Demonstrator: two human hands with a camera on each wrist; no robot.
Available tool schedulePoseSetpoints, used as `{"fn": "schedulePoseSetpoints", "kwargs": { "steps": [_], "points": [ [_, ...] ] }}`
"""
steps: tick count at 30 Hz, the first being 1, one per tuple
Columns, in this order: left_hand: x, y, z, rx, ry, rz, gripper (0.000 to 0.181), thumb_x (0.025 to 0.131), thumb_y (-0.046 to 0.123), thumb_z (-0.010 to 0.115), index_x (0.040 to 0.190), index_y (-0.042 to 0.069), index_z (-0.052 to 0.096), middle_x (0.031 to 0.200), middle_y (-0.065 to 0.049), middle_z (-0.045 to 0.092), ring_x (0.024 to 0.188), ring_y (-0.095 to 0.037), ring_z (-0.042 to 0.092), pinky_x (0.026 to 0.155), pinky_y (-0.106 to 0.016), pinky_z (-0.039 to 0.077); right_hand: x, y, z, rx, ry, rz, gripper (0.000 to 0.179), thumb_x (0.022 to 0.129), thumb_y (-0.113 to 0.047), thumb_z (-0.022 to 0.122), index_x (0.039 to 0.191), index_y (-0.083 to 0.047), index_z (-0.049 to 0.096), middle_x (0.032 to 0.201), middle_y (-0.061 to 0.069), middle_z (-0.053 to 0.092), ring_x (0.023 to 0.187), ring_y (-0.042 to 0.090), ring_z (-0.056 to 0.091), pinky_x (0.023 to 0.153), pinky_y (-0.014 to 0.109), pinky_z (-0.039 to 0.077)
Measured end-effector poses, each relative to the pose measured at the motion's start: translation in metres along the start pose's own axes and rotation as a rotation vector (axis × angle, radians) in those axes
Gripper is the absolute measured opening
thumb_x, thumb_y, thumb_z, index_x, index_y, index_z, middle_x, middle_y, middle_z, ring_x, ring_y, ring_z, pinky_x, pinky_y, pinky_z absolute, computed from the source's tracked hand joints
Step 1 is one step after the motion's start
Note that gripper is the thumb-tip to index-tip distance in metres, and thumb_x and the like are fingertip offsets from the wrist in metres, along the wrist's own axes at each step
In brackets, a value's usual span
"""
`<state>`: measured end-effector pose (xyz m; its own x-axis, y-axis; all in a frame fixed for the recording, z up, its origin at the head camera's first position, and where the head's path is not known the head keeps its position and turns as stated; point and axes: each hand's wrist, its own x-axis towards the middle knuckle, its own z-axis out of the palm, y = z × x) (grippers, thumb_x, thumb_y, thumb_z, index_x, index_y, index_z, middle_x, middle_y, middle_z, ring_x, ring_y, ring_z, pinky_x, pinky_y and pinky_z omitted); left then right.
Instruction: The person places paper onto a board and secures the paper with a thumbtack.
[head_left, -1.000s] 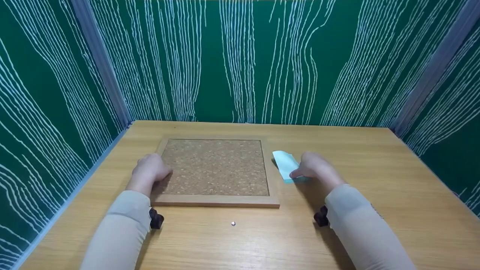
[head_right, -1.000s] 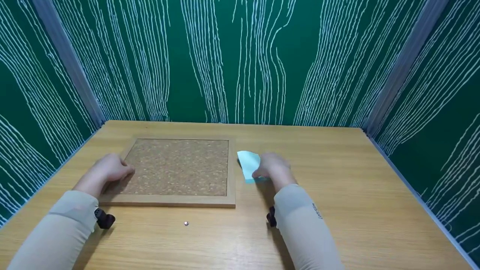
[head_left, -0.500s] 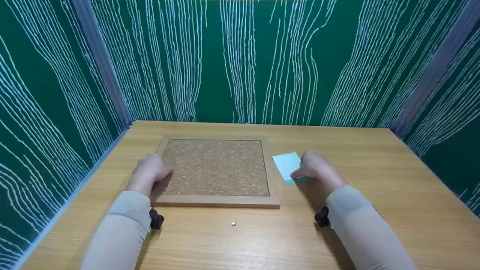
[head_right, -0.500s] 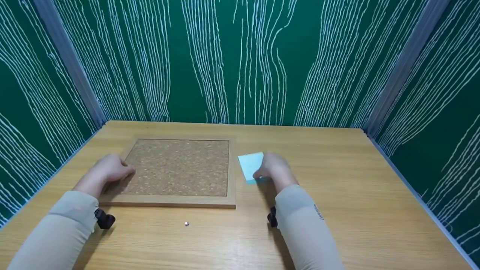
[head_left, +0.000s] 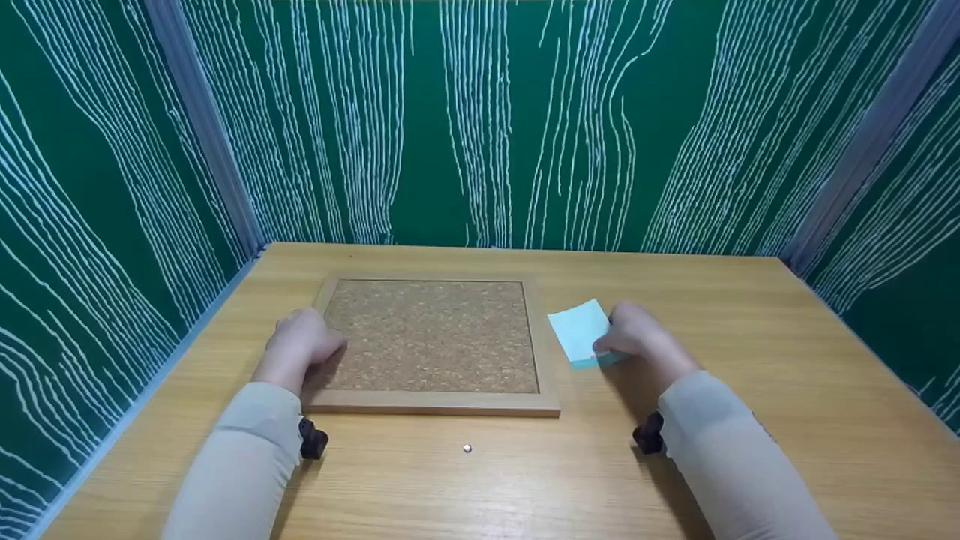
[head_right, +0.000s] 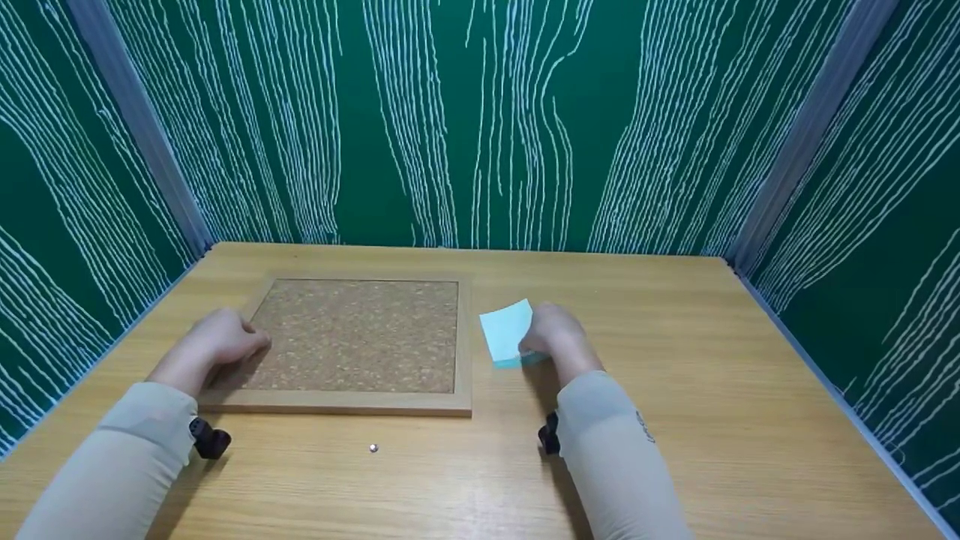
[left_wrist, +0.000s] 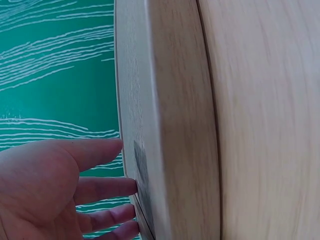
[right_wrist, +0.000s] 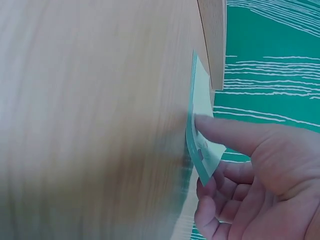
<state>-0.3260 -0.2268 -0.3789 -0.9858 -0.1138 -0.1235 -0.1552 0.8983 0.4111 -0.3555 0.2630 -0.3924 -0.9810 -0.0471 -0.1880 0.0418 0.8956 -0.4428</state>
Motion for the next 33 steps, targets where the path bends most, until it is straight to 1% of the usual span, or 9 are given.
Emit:
{"fn": "schedulePoseSetpoints", "kwargs": {
  "steps": [3, 8, 14, 19, 23, 25, 27, 29, 33],
  "points": [
    [0.000, 0.001, 0.001, -0.017, -0.012, -0.020, 0.036, 0.093, 0.025, 0.060, 0.110, -0.007, 0.066, 0.104, -0.021, 0.050, 0.098, -0.039, 0.046, 0.070, -0.042, 0.044, 0.000, 0.004, -0.004, 0.024, 0.005, 0.003, 0.045, 0.090, -0.010, 0.075, 0.127, 0.010, 0.059, 0.111, 0.022, 0.063, 0.099, 0.036, 0.058, 0.088, 0.046, 0.048],
    [0.001, 0.001, 0.002, 0.010, -0.005, -0.006, 0.037, 0.095, 0.023, 0.060, 0.113, -0.009, 0.066, 0.105, -0.022, 0.052, 0.100, -0.040, 0.047, 0.077, -0.046, 0.045, -0.003, 0.010, -0.008, 0.057, 0.041, -0.007, 0.044, 0.093, -0.008, 0.070, 0.132, 0.007, 0.059, 0.120, 0.025, 0.063, 0.104, 0.039, 0.059, 0.096, 0.050, 0.049],
    [0.002, 0.001, 0.002, 0.054, 0.005, 0.003, 0.033, 0.098, 0.006, 0.055, 0.124, -0.011, 0.062, 0.115, -0.026, 0.054, 0.103, -0.041, 0.049, 0.088, -0.052, 0.045, -0.006, 0.016, -0.014, 0.111, 0.046, -0.014, 0.040, 0.096, -0.008, 0.066, 0.132, 0.007, 0.059, 0.125, 0.027, 0.060, 0.111, 0.040, 0.055, 0.098, 0.049, 0.048],
    [0.002, -0.001, 0.001, 0.074, 0.002, -0.010, 0.025, 0.095, -0.004, 0.055, 0.117, -0.009, 0.065, 0.110, -0.025, 0.055, 0.097, -0.037, 0.054, 0.082, -0.048, 0.048, -0.009, 0.020, -0.019, 0.157, 0.048, -0.043, 0.039, 0.098, -0.010, 0.064, 0.132, 0.008, 0.059, 0.124, 0.026, 0.059, 0.109, 0.039, 0.055, 0.091, 0.043, 0.050],
    [0.003, -0.005, 0.001, 0.105, 0.029, 0.011, 0.020, 0.089, -0.007, 0.060, 0.107, -0.008, 0.070, 0.109, -0.027, 0.060, 0.091, -0.035, 0.059, 0.080, -0.048, 0.053, -0.010, 0.021, -0.023, 0.228, 0.037, -0.070, 0.029, 0.098, -0.010, 0.063, 0.122, 0.006, 0.063, 0.103, 0.021, 0.061, 0.087, 0.029, 0.057, 0.071, 0.032, 0.049],
    [0.003, -0.006, 0.000, 0.117, 0.037, 0.017, 0.018, 0.085, -0.009, 0.063, 0.102, -0.008, 0.071, 0.108, -0.027, 0.062, 0.087, -0.034, 0.060, 0.078, -0.048, 0.055, -0.011, 0.022, -0.024, 0.271, 0.030, -0.075, 0.025, 0.098, -0.010, 0.062, 0.118, 0.005, 0.062, 0.096, 0.017, 0.059, 0.080, 0.025, 0.055, 0.066, 0.030, 0.048],
    [0.003, -0.008, 0.001, 0.133, 0.047, 0.023, 0.017, 0.081, -0.010, 0.066, 0.098, -0.008, 0.072, 0.106, -0.027, 0.063, 0.085, -0.033, 0.061, 0.078, -0.049, 0.056, -0.012, 0.022, -0.026, 0.311, 0.024, -0.079, 0.025, 0.099, -0.009, 0.062, 0.118, 0.006, 0.061, 0.096, 0.017, 0.058, 0.080, 0.026, 0.055, 0.066, 0.032, 0.050],
    [0.003, -0.008, 0.000, 0.140, 0.043, 0.025, 0.018, 0.077, -0.010, 0.070, 0.095, -0.008, 0.072, 0.103, -0.026, 0.062, 0.084, -0.033, 0.060, 0.078, -0.048, 0.056, -0.014, 0.022, -0.028, 0.343, 0.027, -0.071, 0.028, 0.100, -0.011, 0.062, 0.123, 0.005, 0.059, 0.105, 0.017, 0.057, 0.089, 0.027, 0.056, 0.074, 0.036, 0.052],
    [0.002, -0.009, 0.000, 0.147, 0.052, 0.038, 0.017, 0.077, -0.011, 0.069, 0.094, -0.009, 0.071, 0.103, -0.027, 0.060, 0.085, -0.034, 0.059, 0.080, -0.049, 0.055, -0.016, 0.023, -0.033, 0.400, 0.034, -0.075, 0.031, 0.102, -0.013, 0.060, 0.127, 0.005, 0.056, 0.113, 0.020, 0.058, 0.095, 0.030, 0.057, 0.082, 0.039, 0.054]
  ]
}}
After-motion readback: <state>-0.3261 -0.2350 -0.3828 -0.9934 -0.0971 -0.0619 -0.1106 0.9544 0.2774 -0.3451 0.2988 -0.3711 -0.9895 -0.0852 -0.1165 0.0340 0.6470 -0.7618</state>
